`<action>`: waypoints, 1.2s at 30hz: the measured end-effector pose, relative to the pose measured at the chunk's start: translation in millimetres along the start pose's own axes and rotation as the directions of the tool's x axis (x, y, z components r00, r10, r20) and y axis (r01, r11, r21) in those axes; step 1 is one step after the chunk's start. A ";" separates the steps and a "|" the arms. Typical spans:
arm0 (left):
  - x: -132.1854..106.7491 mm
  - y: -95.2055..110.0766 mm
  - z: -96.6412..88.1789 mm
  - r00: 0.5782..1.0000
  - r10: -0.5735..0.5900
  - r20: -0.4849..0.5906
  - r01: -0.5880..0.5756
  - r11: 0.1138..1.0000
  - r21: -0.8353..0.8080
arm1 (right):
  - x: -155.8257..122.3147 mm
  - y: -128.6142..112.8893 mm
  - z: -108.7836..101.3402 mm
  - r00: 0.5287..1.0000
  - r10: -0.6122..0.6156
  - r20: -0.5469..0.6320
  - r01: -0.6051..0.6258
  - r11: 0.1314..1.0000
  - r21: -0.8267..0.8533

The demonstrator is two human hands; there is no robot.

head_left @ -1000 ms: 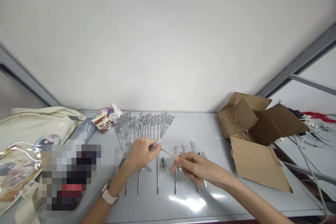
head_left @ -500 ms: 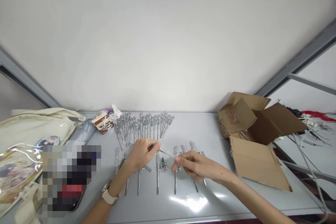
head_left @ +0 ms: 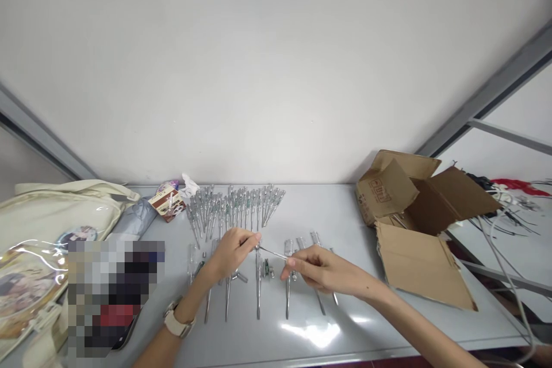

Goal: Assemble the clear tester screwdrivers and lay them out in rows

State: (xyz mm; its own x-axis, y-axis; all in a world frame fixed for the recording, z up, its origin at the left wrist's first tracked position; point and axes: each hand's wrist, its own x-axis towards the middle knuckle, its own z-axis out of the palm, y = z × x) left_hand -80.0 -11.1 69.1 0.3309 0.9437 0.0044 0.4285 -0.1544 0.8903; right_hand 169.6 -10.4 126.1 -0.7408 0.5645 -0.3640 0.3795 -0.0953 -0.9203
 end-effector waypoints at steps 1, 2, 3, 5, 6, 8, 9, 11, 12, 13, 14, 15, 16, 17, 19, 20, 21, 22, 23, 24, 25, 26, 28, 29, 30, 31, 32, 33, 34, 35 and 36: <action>-0.3 0.2 -0.2 1.000 -0.002 0.006 0.002 1.000 0.010 | -0.1 -0.5 -0.3 1.000 -0.004 -0.006 0.004 1.000 -0.020; -0.6 0.5 -0.4 1.000 -0.003 0.014 0.003 1.000 0.022 | -0.2 -0.9 -0.6 1.000 -0.005 -0.007 0.005 0.999 -0.038; -0.8 0.9 -0.6 1.000 -0.005 0.022 0.004 0.999 0.035 | -0.2 -1.4 -1.0 1.000 -0.004 -0.006 0.003 0.998 -0.056; -1.1 1.7 -1.1 0.999 -0.009 0.033 0.007 0.998 0.062 | -0.1 -2.5 -1.7 1.000 -0.003 -0.019 0.001 0.994 -0.107; -1.1 2.3 -1.4 0.999 -0.011 0.036 0.008 0.997 0.077 | -0.1 -3.0 -2.0 0.999 -0.007 -0.037 0.001 0.989 -0.147; -1.2 3.7 -2.1 0.999 -0.015 0.035 0.011 0.994 0.110 | -0.3 -4.5 -2.5 0.997 -0.014 -0.077 -0.005 0.971 -0.239; -1.2 4.5 -2.4 0.999 -0.016 0.034 0.012 0.992 0.128 | -0.6 -5.5 -2.7 0.996 -0.013 -0.093 -0.014 0.960 -0.281; -1.3 6.4 -3.1 0.999 -0.009 0.041 0.002 0.988 0.156 | -1.5 -8.3 -2.6 0.994 -0.003 -0.113 -0.038 0.936 -0.351; -1.3 7.3 -3.2 0.999 -0.001 0.049 -0.007 0.986 0.168 | -2.1 -10.0 -2.2 0.992 0.003 -0.124 -0.050 0.924 -0.380; -1.4 7.9 -3.3 0.998 0.006 0.057 -0.016 0.983 0.181 | -2.7 -11.8 -1.5 0.990 0.004 -0.138 -0.060 0.911 -0.407; -1.4 8.3 -3.2 0.998 0.012 0.062 -0.024 0.980 0.197 | -3.4 -13.7 -0.3 0.988 0.001 -0.155 -0.069 0.898 -0.436; -1.4 8.4 -3.0 0.998 0.015 0.064 -0.028 0.976 0.216 | -4.1 -15.5 1.2 0.985 -0.004 -0.173 -0.078 0.883 -0.464; -1.3 8.2 -2.7 0.998 0.014 0.063 -0.028 0.971 0.238 | -4.8 -17.3 3.2 0.982 -0.009 -0.191 -0.088 0.866 -0.492; -1.2 7.7 -2.3 0.998 0.011 0.057 -0.026 0.965 0.259 | -5.5 -19.0 5.6 0.978 -0.014 -0.208 -0.099 0.845 -0.525; -1.0 6.5 -1.8 0.999 0.008 0.047 -0.022 0.957 0.289 | -6.9 -22.0 11.4 0.968 -0.038 -0.250 -0.128 0.778 -0.615; -0.8 5.9 -1.8 0.999 0.006 0.045 -0.019 0.955 0.295 | -7.5 -23.2 14.5 0.961 -0.060 -0.271 -0.144 0.728 -0.670; -0.5 5.3 -1.9 0.999 0.003 0.044 -0.016 0.955 0.297 | -7.9 -24.1 17.6 0.953 -0.093 -0.287 -0.155 0.666 -0.730; -0.3 4.8 -2.1 0.999 0.000 0.042 -0.012 0.955 0.298 | -8.0 -24.5 20.6 0.947 -0.133 -0.293 -0.161 0.591 -0.790; 0.0 4.3 -2.3 0.999 -0.004 0.040 -0.008 0.954 0.298 | -7.9 -24.3 23.2 0.942 -0.177 -0.285 -0.160 0.509 -0.846; 0.3 3.9 -2.6 0.999 -0.007 0.039 -0.005 0.954 0.300 | -7.4 -23.3 25.4 0.938 -0.222 -0.267 -0.154 0.423 -0.893; 0.5 3.5 -2.9 0.999 -0.010 0.035 -0.001 0.953 0.303 | -6.5 -21.6 27.1 0.932 -0.269 -0.242 -0.144 0.338 -0.930; 0.8 3.0 -3.1 1.000 -0.011 0.029 0.002 0.952 0.307 | -5.4 -19.1 28.2 0.924 -0.316 -0.217 -0.136 0.259 -0.956; 1.2 2.0 -3.3 1.000 -0.014 0.010 0.011 0.951 0.310 | -2.9 -13.0 29.0 0.893 -0.417 -0.168 -0.131 0.116 -0.985; 1.4 1.5 -3.5 1.000 -0.017 -0.003 0.017 0.951 0.308 | -1.8 -9.9 28.8 0.871 -0.471 -0.141 -0.134 0.050 -0.990; 1.5 1.1 -3.6 1.000 -0.019 -0.019 0.024 0.953 0.304 | -0.9 -7.2 28.3 0.845 -0.523 -0.111 -0.139 -0.014 -0.990; 1.7 0.8 -3.8 0.999 -0.021 -0.037 0.031 0.954 0.297 | -0.4 -5.0 27.7 0.821 -0.565 -0.079 -0.146 -0.074 -0.987; 1.9 0.7 -4.0 0.998 -0.023 -0.057 0.038 0.956 0.289 | 0.0 -3.5 27.2 0.800 -0.598 -0.049 -0.155 -0.126 -0.980; 2.1 0.7 -4.2 0.997 -0.024 -0.078 0.045 0.958 0.282 | 0.0 -2.8 26.7 0.784 -0.620 -0.026 -0.164 -0.167 -0.972; 2.2 0.9 -4.5 0.995 -0.024 -0.098 0.051 0.960 0.277 | -0.1 -2.6 26.4 0.771 -0.636 -0.008 -0.173 -0.197 -0.965; 2.3 1.1 -4.8 0.993 -0.024 -0.116 0.055 0.961 0.272 | -0.4 -2.9 26.1 0.762 -0.648 0.007 -0.177 -0.219 -0.960; 2.3 1.2 -5.2 0.991 -0.023 -0.129 0.057 0.962 0.267 | -0.8 -3.4 25.7 0.754 -0.657 0.018 -0.179 -0.231 -0.956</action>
State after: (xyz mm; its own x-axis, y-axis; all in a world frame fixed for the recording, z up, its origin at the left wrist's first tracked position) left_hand -83.0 -7.6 72.5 0.2096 0.9769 0.0423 0.6554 -0.1725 0.7353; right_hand 154.7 -31.6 125.9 -0.8176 0.4734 0.3278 0.5748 0.7050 0.4154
